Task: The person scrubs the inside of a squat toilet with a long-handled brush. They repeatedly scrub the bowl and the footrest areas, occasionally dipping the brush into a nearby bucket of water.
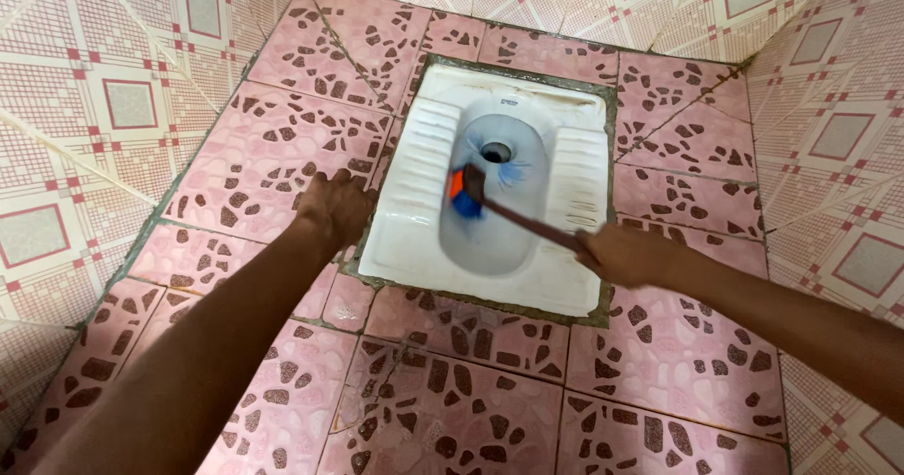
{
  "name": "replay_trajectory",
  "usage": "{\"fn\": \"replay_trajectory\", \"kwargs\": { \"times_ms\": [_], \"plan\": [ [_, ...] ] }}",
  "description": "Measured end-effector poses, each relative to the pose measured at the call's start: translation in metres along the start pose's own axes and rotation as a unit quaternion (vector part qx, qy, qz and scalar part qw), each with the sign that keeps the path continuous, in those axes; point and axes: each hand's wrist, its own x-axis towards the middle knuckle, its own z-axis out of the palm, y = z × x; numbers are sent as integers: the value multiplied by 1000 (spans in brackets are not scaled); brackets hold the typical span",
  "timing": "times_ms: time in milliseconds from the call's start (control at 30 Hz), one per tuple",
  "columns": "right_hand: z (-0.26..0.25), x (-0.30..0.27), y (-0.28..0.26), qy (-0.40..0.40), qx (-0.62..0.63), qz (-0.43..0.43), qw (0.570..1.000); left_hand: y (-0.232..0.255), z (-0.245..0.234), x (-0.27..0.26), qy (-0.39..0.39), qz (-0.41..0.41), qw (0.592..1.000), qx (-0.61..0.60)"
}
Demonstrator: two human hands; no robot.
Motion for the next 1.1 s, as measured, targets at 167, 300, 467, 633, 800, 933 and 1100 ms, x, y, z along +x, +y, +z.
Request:
{"fn": "replay_trajectory", "kwargs": {
  "times_ms": [167,300,467,633,800,933,1100],
  "plan": [
    [-8,-62,13,-67,41,14,997,-4,-2,4,20,-4,1000,4],
    [3,3,17,-11,25,17,999,-6,-10,0,13,-14,1000,-8],
    [6,104,15,29,183,59,981,-8,-13,-7,18,-22,999,-21],
    [24,71,-16,44,224,66,971,-16,0,-6,11,-29,1000,-3],
    [36,-40,-51,-52,105,82,990,-28,14,0,40,-34,999,-14],
    [33,-70,-64,-65,145,94,983,-36,17,-3,20,-49,999,-11],
    [29,2,-52,22,127,81,988,-42,15,-8,21,-64,997,-33]
  ]
}}
